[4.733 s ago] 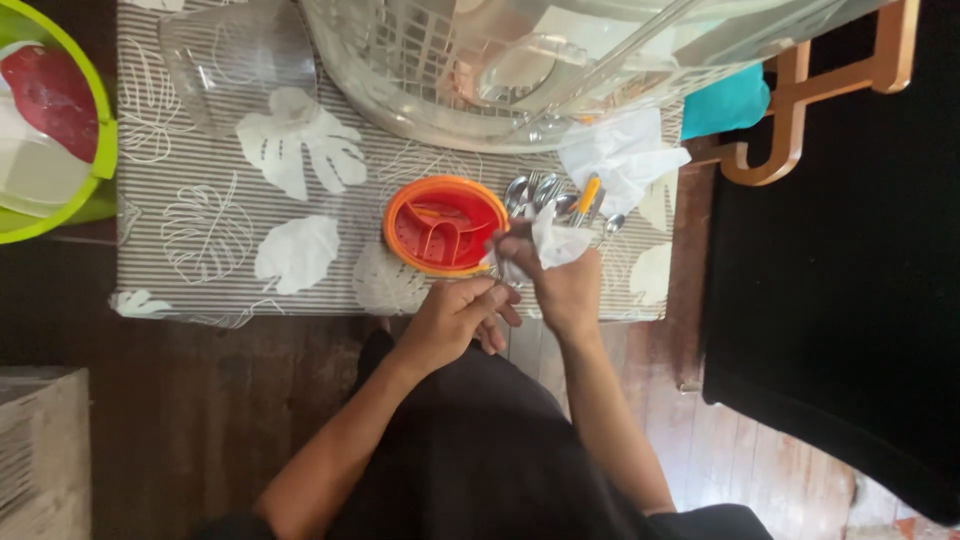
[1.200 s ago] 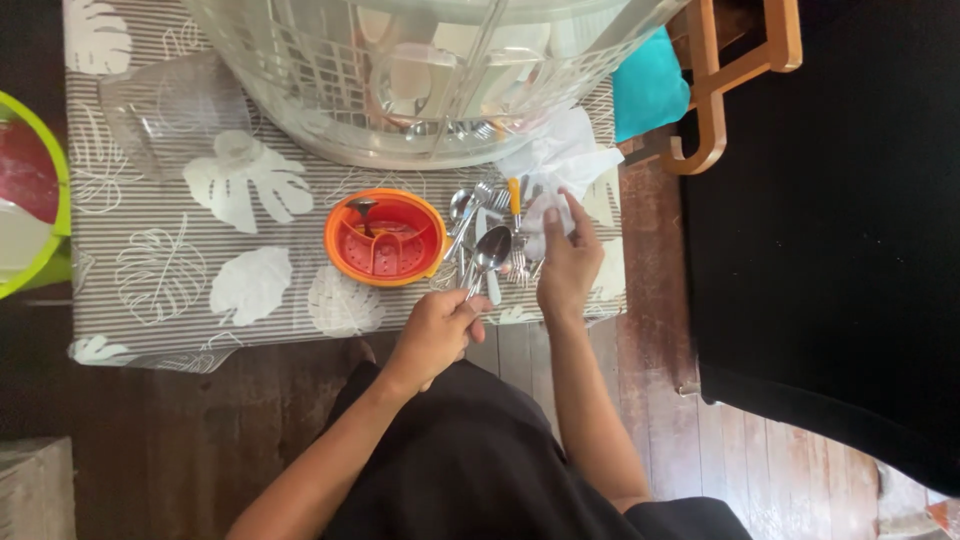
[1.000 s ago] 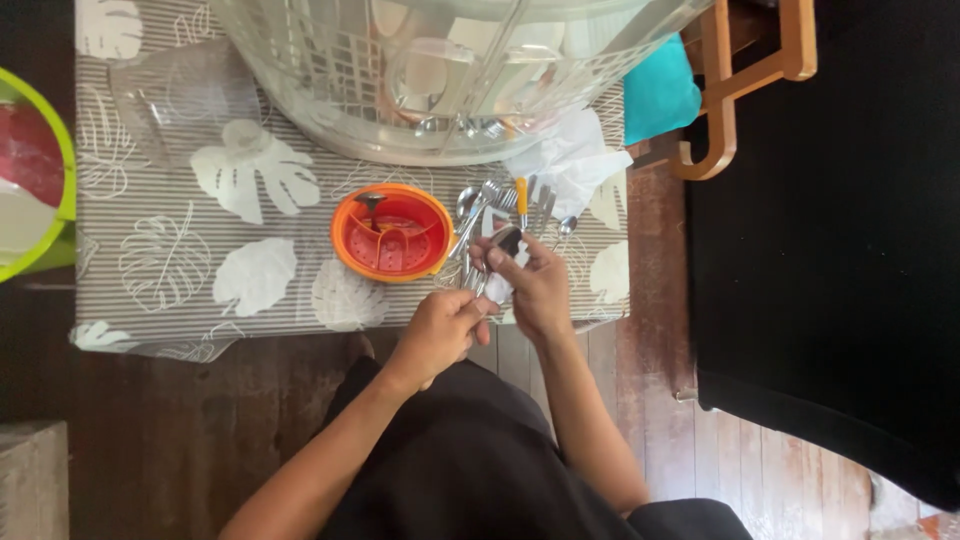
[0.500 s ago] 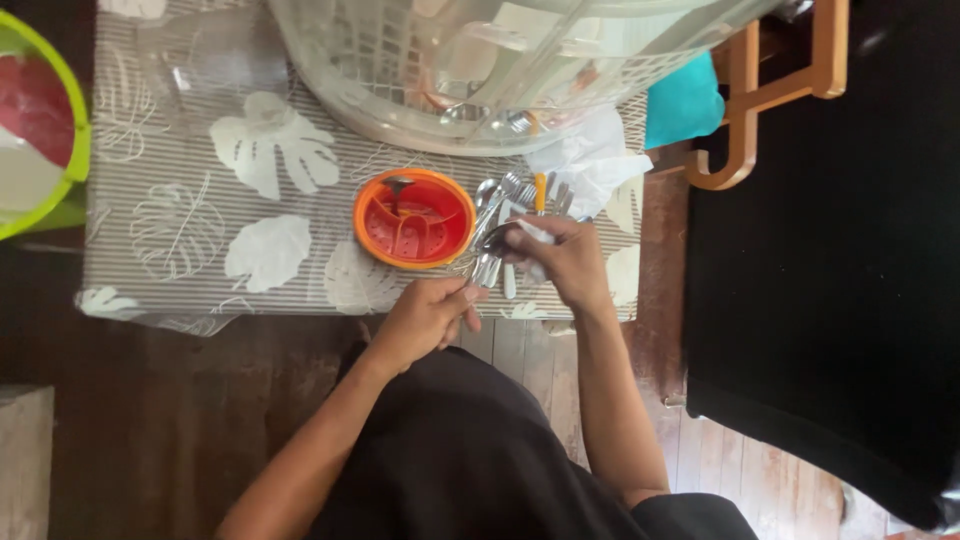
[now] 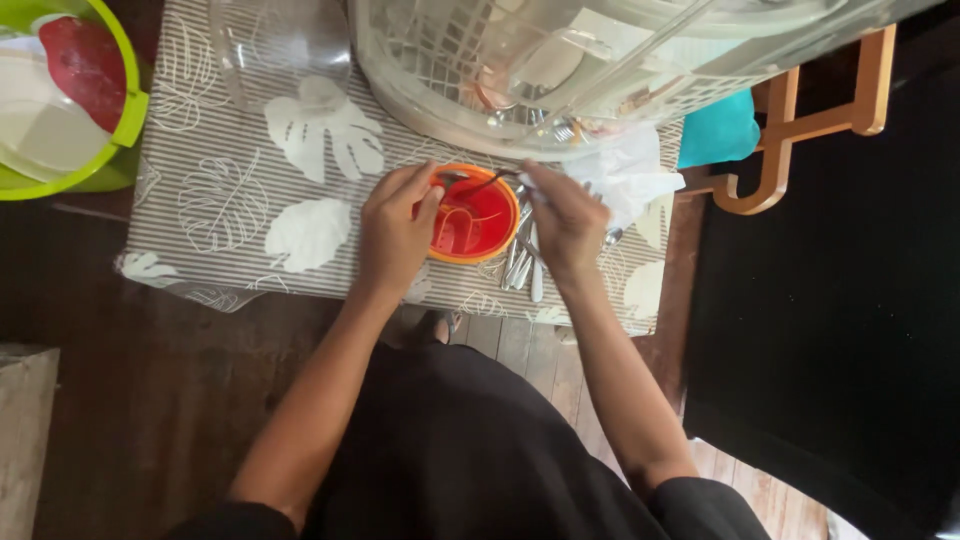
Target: Wiping individual pieces of cutlery with a cloth and placing them into a drying rack
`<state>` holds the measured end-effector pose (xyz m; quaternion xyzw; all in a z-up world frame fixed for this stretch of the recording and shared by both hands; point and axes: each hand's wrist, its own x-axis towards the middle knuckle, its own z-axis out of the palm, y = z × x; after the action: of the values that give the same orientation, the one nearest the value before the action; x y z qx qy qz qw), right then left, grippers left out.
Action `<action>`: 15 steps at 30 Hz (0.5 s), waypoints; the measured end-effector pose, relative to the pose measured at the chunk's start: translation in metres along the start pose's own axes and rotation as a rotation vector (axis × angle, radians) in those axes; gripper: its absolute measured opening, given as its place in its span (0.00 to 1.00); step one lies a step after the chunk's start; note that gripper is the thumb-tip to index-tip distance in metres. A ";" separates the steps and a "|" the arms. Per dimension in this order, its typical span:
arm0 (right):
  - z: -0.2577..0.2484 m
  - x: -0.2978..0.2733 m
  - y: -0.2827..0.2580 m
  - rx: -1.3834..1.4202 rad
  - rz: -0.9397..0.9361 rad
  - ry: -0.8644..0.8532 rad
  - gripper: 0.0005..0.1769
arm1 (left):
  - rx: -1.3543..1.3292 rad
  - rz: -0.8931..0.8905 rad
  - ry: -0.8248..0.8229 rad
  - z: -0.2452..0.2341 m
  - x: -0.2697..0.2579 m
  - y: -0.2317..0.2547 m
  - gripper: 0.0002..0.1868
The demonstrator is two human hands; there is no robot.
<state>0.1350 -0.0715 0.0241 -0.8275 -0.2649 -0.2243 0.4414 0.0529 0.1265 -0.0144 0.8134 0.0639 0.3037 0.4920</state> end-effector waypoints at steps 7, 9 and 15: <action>0.034 -0.017 0.007 -0.030 -0.043 -0.238 0.17 | 0.006 0.012 0.013 0.008 -0.006 -0.002 0.20; 0.032 -0.014 0.005 -0.058 -0.038 -0.259 0.17 | 0.012 0.016 0.011 0.008 -0.013 -0.001 0.20; -0.024 0.013 0.012 0.064 0.065 -0.306 0.09 | 0.069 0.043 0.086 0.027 -0.062 0.000 0.14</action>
<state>0.1493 -0.0948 0.0369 -0.8456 -0.3090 -0.0726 0.4291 0.0183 0.0812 -0.0504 0.8174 0.0781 0.3464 0.4537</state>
